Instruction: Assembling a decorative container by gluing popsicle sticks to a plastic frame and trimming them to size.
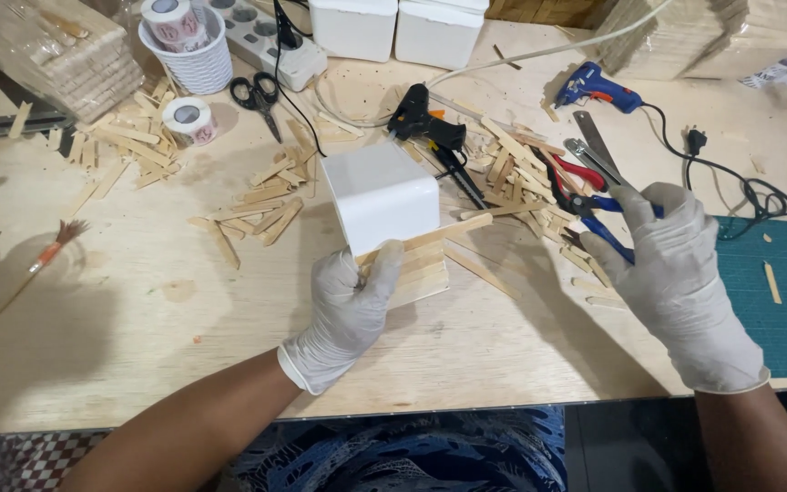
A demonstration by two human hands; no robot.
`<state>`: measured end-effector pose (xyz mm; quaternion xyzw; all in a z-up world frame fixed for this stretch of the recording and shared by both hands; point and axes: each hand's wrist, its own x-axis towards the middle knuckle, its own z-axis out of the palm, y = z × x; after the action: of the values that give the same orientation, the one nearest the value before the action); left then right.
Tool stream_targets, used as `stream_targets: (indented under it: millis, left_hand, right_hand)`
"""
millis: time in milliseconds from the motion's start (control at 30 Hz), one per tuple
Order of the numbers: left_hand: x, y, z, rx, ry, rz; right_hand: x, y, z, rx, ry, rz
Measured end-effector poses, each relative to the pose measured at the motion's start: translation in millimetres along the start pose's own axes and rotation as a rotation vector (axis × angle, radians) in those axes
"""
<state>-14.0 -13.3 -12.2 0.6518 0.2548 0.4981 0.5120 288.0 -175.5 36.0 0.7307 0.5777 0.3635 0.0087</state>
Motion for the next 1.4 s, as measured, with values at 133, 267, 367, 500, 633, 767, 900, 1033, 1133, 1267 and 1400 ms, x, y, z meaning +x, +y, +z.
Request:
stream_targets:
  millis: [133,267,367,500,633,767,900,1033,1133,1267,1400]
  left_hand:
    - [2,0,-1,0.070,0.060,0.167]
    - [-5,-48,-4,0.091,0.114,0.136]
    - [5,-24,-3,0.115,0.137,0.151]
    - [13,8,0,0.116,0.150,0.144]
    - [14,11,1,0.130,0.166,0.135]
    - [12,8,1,0.143,0.173,0.122]
    - [13,11,1,0.149,0.169,0.164]
    - [16,18,4,0.184,0.161,0.189]
    - [16,25,3,0.180,0.156,0.188]
    - [16,27,3,0.180,0.148,0.204]
    - [15,25,3,0.181,0.142,0.203]
  right_hand:
    - [29,-37,-46,0.703,-0.315,0.252]
    - [25,-82,-46,1.317,-0.457,0.487]
    - [15,-104,-21,1.430,-0.557,0.512]
    - [38,-123,-43,1.455,-0.561,0.421]
    - [35,-123,-31,1.403,-0.519,0.310]
    - [34,-124,-25,1.415,-0.464,0.253]
    - [28,-120,-18,1.385,-0.476,0.248]
    - [33,-124,-27,1.399,-0.434,0.234]
    - [28,-125,-21,1.410,-0.408,0.215]
    - [26,-127,-19,1.380,-0.379,0.198]
    - [26,-129,-22,1.362,-0.366,0.190]
